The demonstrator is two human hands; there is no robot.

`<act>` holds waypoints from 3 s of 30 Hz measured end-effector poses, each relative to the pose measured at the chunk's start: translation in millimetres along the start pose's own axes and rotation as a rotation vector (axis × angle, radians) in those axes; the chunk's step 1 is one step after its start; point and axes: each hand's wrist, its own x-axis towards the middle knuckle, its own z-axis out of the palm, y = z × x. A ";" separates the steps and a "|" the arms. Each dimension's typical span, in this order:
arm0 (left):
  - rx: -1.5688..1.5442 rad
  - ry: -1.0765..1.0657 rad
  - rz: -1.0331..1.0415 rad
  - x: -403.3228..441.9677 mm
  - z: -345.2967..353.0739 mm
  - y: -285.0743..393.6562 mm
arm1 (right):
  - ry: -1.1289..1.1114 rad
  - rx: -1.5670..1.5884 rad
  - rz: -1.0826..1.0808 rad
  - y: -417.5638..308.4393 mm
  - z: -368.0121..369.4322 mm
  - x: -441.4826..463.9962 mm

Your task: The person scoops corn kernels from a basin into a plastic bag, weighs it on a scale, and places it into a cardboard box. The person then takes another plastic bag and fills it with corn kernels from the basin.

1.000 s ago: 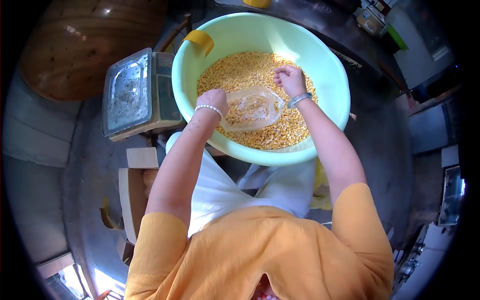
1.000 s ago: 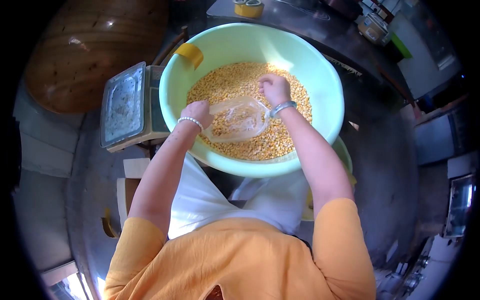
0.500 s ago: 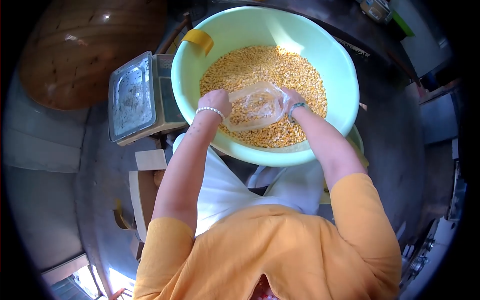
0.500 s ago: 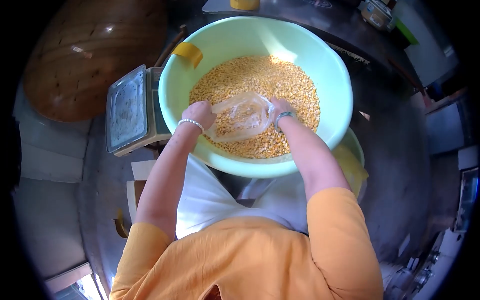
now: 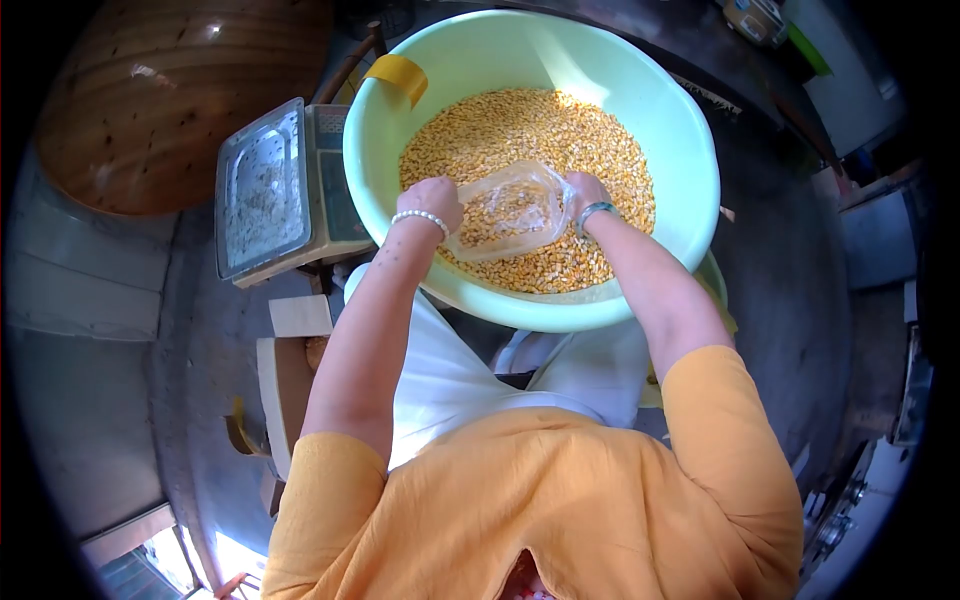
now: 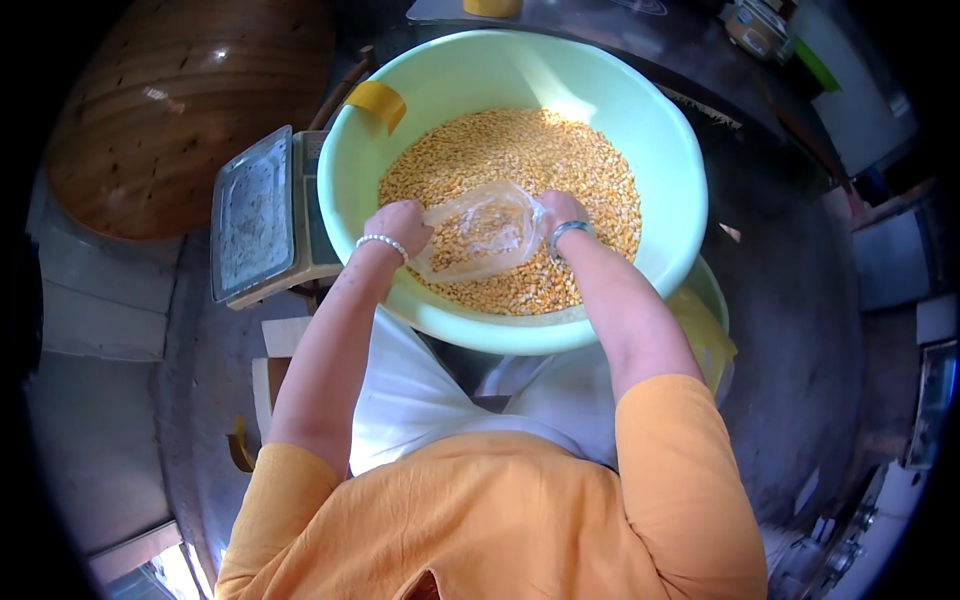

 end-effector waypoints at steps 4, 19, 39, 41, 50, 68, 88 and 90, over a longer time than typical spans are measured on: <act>-0.005 -0.015 -0.002 -0.5 -1.4 0.3 | -0.023 -0.045 -0.030 8.8 7.2 7.4; -0.027 -0.036 0.014 -6.4 -9.0 1.6 | -0.046 0.784 -0.036 -65.3 -60.3 -15.4; -0.053 -0.018 0.054 -10.6 -11.9 0.5 | -0.184 0.459 -0.113 -107.2 -20.9 -34.7; -0.055 -0.002 0.051 -11.6 -11.6 1.7 | 0.000 0.648 -0.186 -98.8 -30.3 -33.7; -0.026 -0.015 0.041 -5.8 -6.3 1.6 | 0.295 0.143 -0.067 14.0 -21.2 16.1; 0.028 -0.020 0.034 -2.5 -1.7 1.6 | -0.052 -0.052 0.038 -5.2 -7.1 -13.9; -0.003 -0.018 0.007 0.0 0.1 -0.5 | -0.087 -0.126 -0.082 -6.1 -22.5 -6.2; -0.011 -0.036 0.006 0.9 0.3 -0.7 | -0.033 -0.095 0.023 9.5 -6.7 1.1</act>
